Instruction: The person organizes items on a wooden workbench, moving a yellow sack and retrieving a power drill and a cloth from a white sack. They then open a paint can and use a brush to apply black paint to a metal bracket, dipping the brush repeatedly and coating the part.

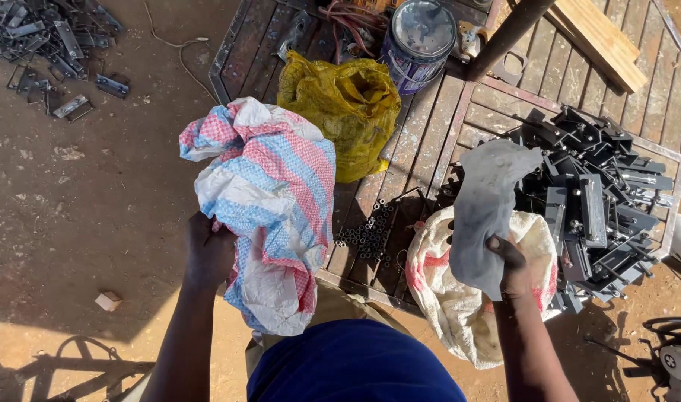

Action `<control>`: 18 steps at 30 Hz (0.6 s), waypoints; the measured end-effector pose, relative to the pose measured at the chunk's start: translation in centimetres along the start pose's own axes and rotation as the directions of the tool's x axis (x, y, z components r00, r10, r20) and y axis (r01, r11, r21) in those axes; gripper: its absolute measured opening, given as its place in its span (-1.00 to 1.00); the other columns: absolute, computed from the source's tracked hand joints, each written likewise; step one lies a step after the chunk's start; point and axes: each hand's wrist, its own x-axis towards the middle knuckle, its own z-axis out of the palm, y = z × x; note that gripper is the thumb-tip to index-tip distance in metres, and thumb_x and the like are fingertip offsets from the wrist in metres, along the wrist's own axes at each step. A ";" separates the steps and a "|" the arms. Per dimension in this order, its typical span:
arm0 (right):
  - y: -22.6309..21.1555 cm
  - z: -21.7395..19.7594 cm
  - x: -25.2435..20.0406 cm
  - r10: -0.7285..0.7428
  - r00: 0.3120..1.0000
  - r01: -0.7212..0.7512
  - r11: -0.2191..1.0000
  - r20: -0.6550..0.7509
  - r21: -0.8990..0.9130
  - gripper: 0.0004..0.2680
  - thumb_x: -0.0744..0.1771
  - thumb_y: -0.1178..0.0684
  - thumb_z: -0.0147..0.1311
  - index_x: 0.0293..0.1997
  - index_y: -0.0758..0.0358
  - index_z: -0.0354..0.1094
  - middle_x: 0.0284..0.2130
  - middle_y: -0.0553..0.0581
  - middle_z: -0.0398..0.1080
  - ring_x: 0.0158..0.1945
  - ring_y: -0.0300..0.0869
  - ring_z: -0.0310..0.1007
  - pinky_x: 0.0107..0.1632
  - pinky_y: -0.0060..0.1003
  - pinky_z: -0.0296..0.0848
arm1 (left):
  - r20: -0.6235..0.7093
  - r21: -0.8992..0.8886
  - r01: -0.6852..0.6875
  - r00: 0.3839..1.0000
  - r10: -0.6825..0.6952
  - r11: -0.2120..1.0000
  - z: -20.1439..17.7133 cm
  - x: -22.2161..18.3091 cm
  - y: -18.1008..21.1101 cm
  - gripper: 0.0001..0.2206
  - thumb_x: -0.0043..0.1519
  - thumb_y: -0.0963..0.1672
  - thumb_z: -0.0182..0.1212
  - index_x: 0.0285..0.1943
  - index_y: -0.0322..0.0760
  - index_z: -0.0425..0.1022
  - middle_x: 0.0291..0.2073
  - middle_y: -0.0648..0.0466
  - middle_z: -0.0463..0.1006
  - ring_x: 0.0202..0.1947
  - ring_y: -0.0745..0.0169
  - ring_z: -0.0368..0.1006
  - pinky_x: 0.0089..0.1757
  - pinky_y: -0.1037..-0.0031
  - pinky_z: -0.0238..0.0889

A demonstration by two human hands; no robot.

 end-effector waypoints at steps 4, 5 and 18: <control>-3.6 5.1 4.9 -0.165 0.980 0.180 0.974 0.112 -0.136 -0.43 0.17 0.05 0.19 0.38 0.11 0.19 -0.11 0.23 0.44 -0.16 -0.05 0.51 -0.05 -0.03 0.51 | -0.063 -0.079 0.022 0.998 -0.026 0.997 -1.8 0.2 0.1 -0.83 0.10 -0.29 0.12 -0.21 -0.43 0.60 -0.50 -0.01 0.50 -0.33 0.30 0.36 -0.15 0.34 0.26; -4.3 5.5 7.2 -0.158 0.980 0.175 0.975 0.120 -0.140 -0.43 0.17 0.05 0.19 0.38 0.11 0.19 -0.11 0.23 0.44 -0.16 -0.05 0.51 -0.05 -0.03 0.51 | -0.073 -0.077 0.024 0.997 -0.029 0.997 -1.9 0.5 0.8 -0.83 0.10 -0.29 0.12 -0.21 -0.43 0.60 -0.50 -0.01 0.50 -0.33 0.30 0.36 -0.15 0.34 0.26; -13.9 36.8 20.8 -0.181 0.903 0.333 0.869 0.390 -0.366 -0.37 0.12 0.09 0.24 0.38 0.14 0.14 0.08 0.10 0.34 0.16 0.01 0.37 0.06 -0.14 0.51 | 0.098 0.400 0.175 0.968 -0.232 0.899 -4.8 9.3 8.5 -0.96 0.01 -0.20 0.06 -0.50 -0.22 0.35 -0.68 0.21 0.46 -0.54 0.43 0.17 -0.53 0.35 -0.05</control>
